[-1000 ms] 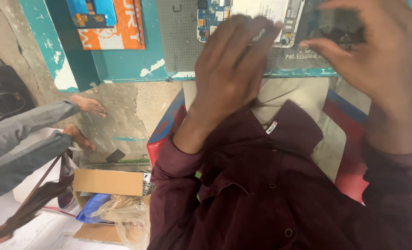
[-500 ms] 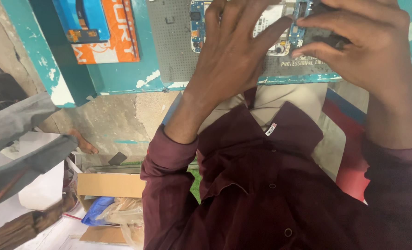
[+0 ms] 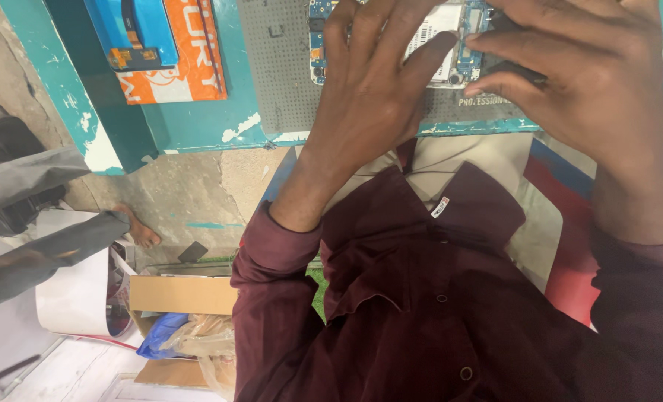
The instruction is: The person uses a soldering iron to work on a small circuit board, then places it into a smartphone chassis. They connect internal ribbon cables, close the device, and test the power button.
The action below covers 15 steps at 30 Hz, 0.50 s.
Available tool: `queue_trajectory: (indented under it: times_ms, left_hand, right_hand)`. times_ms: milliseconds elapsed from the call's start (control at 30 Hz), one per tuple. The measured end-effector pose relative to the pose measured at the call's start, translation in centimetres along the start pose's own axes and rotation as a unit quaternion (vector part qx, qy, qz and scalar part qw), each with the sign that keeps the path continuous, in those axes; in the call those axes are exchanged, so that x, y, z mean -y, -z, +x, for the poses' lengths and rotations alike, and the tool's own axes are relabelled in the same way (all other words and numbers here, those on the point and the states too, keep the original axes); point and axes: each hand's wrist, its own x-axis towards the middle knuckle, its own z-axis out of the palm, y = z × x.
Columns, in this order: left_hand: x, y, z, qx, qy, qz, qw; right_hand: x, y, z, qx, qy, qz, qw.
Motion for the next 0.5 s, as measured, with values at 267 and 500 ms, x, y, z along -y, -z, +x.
queue_trajectory:
  times_ms: [267,500]
  left_hand:
    - [-0.2,0.9,0.6,0.003,0.005,-0.011,1.0]
    - [-0.3,0.9,0.8,-0.01,-0.005,-0.01,1.0]
  right_hand:
    - [-0.2,-0.3,-0.8,0.017,-0.007,-0.001,1.0]
    - [0.5,-0.6,-1.8,0.022,-0.03,-0.056,0.998]
